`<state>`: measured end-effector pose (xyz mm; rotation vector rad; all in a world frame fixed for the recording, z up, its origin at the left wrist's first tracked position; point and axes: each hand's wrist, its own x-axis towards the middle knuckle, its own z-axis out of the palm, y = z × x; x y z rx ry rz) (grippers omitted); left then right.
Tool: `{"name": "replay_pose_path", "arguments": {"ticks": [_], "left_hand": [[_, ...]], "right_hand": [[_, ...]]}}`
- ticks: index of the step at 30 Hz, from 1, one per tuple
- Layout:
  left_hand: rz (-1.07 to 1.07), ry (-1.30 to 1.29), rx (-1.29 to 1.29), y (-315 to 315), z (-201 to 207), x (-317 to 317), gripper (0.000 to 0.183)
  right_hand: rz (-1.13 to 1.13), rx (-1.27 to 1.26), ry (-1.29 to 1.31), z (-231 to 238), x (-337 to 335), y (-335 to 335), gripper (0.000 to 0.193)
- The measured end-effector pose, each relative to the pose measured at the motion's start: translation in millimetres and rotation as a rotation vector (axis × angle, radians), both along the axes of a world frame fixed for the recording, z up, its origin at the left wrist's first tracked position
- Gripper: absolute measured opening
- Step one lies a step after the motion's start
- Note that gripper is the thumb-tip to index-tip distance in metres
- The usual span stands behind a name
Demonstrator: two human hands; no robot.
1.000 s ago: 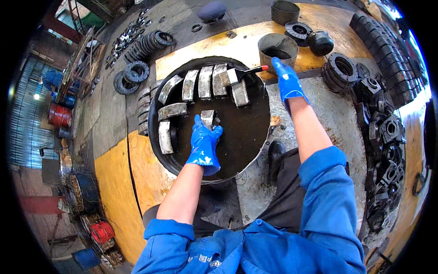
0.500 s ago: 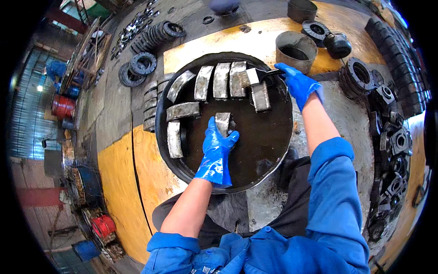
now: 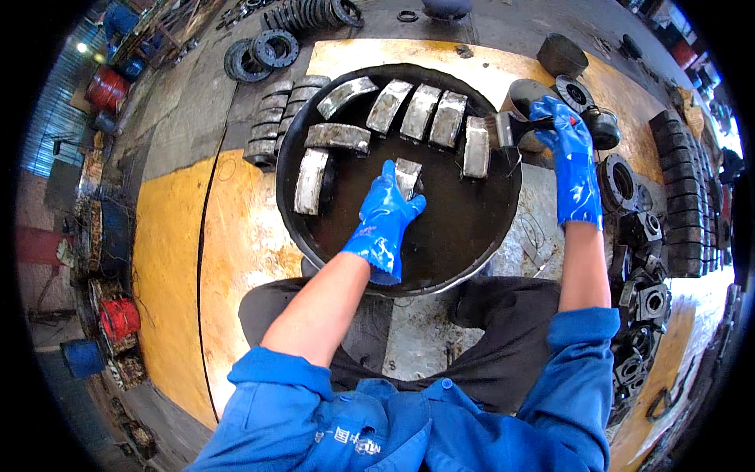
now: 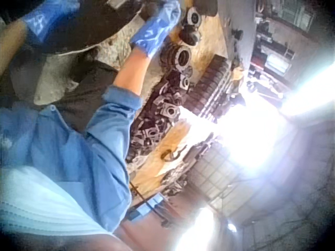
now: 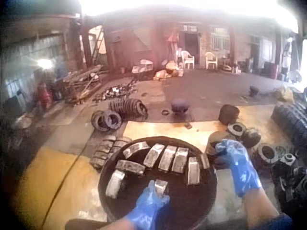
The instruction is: The person cleans metal components by dipping them into a tub of fluid and scrubbing them with a brush.
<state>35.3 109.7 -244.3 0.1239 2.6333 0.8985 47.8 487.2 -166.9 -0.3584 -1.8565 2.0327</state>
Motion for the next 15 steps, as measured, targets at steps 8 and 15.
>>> {"name": "replay_pose_path", "arguments": {"ticks": [8, 15], "left_hand": [[-0.024, 0.005, 0.188, -11.1, -28.1, -10.2, 0.120], [-0.192, 0.018, 0.220, -40.8, -16.2, -47.2, 0.075]], "right_hand": [[0.038, -0.151, -0.352, -37.6, 53.2, -120.2, 0.039], [0.044, -0.421, -0.367, -76.4, 51.8, -168.4, 0.041]]}}
